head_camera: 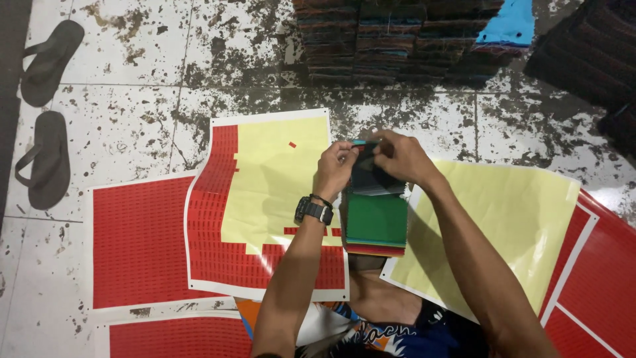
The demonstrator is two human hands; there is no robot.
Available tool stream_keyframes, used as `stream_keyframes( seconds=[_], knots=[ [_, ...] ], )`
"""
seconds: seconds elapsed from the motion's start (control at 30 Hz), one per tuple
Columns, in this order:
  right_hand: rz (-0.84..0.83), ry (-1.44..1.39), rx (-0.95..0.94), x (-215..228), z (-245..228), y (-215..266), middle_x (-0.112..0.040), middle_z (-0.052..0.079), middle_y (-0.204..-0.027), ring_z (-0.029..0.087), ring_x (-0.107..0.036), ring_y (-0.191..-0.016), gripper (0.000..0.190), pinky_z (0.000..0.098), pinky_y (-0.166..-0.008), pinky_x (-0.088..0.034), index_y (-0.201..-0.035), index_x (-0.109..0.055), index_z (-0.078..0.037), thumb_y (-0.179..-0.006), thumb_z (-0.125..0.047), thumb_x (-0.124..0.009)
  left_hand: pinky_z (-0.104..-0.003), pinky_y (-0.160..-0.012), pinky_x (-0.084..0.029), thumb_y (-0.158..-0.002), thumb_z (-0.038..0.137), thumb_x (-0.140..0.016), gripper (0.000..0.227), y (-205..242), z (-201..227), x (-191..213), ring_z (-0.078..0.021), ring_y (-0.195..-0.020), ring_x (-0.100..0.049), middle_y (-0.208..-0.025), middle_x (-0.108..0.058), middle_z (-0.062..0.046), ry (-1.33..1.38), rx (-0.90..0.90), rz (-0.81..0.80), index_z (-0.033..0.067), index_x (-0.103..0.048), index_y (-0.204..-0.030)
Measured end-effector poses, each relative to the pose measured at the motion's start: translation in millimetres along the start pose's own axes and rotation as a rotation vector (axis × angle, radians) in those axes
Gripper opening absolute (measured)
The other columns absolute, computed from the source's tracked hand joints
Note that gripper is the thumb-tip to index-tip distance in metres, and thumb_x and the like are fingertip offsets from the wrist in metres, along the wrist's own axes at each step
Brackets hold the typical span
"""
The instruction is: Peeling small red stickers from a sheet and applying them to the corners of material swatches.
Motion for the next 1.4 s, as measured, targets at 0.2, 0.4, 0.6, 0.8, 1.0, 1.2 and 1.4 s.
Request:
stream_keyframes(
  seconds=[0.2, 0.4, 0.6, 0.8, 1.0, 1.2, 1.4],
  knots=[
    [0.044, 0.13, 0.226, -11.1, 17.3, -23.2, -0.077, 0.012, -0.087, 0.034, -0.075, -0.084, 0.014, 0.043, -0.077, -0.06, -0.097, -0.076, -0.01, -0.084, -0.013, -0.078, -0.035, -0.091, -0.054, -0.091, 0.043, -0.069, 0.035, -1.3, 1.2, 3.2, -0.0161, -0.104, -0.071, -0.107, -0.077, 0.004, -0.006, 0.046, -0.013, 0.022, -0.069, -0.119],
    [0.057, 0.103, 0.364, 13.1, 1.2, -22.0, -0.07, 0.018, -0.106, 0.041, -0.068, -0.095, 0.043, 0.0549, -0.093, -0.052, -0.121, -0.07, -0.011, -0.082, -0.025, -0.08, -0.038, -0.096, -0.054, -0.095, 0.04, -0.063, 0.032, 3.3, 10.9, 10.8, -0.0187, -0.111, -0.07, -0.114, -0.076, 0.002, 0.008, 0.06, -0.046, 0.022, -0.067, -0.121],
    [-0.134, 0.454, 0.091, -3.3, 46.1, -44.0, -0.05, -0.009, -0.137, 0.035, -0.049, -0.126, 0.029, 0.0566, -0.104, -0.048, -0.11, -0.073, -0.035, -0.082, -0.04, -0.079, -0.038, -0.095, -0.053, -0.094, 0.039, -0.062, 0.03, -1.6, 1.5, 6.6, -0.0182, -0.111, -0.07, -0.113, -0.076, 0.005, 0.045, 0.062, -0.059, 0.0243, -0.069, -0.119],
    [-0.104, 0.308, 0.349, 1.5, 31.7, -3.2, -0.069, 0.009, -0.098, 0.04, -0.068, -0.1, 0.015, 0.0528, -0.085, -0.058, -0.088, -0.07, -0.017, -0.077, -0.025, -0.077, -0.031, -0.09, -0.053, -0.091, 0.044, -0.06, 0.028, -9.1, 9.6, 13.4, -0.0127, -0.097, -0.068, -0.109, -0.076, 0.01, 0.197, 0.111, 0.001, 0.029, -0.071, -0.112],
    [-0.244, -0.208, 0.222, 10.5, -14.9, 23.1, -0.079, 0.011, -0.087, 0.024, -0.075, -0.078, 0.029, 0.042, -0.072, -0.059, -0.111, -0.074, -0.011, -0.084, -0.02, -0.079, -0.044, -0.114, -0.037, -0.104, 0.034, -0.047, 0.037, -16.6, 5.7, -10.9, -0.0263, -0.125, -0.053, -0.125, -0.067, -0.013, 0.393, -0.172, 0.03, 0.0086, -0.068, -0.121],
    [-0.222, -0.461, 0.083, 2.0, -11.1, 25.3, -0.079, 0.005, -0.081, 0.01, -0.067, -0.077, 0.015, 0.0334, -0.074, -0.058, -0.105, -0.079, -0.011, -0.093, -0.02, -0.075, -0.048, -0.121, -0.029, -0.101, 0.053, -0.037, 0.052, -10.9, 28.4, -23.6, -0.0338, -0.141, -0.047, -0.142, -0.061, -0.01, 0.242, -0.055, -0.042, 0.0213, -0.063, -0.134],
    [-0.236, -0.443, 0.032, -3.8, 3.3, 16.1, -0.076, 0.01, -0.076, 0.016, -0.068, -0.069, 0.01, 0.0341, -0.067, -0.059, -0.097, -0.077, -0.007, -0.093, -0.014, -0.072, -0.042, -0.109, -0.043, -0.096, 0.049, -0.045, 0.031, 7.8, 35.5, -12.4, -0.0195, -0.124, -0.063, -0.124, -0.069, 0.011, 0.046, 0.092, 0.221, 0.039, -0.063, -0.119]
  ],
)
Point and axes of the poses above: each hand's wrist, its own y-axis away from the middle knuckle, its own x-axis out of the back of the hand, z = x × y, the point moved 1 cm from there along -y, towards the middle knuckle
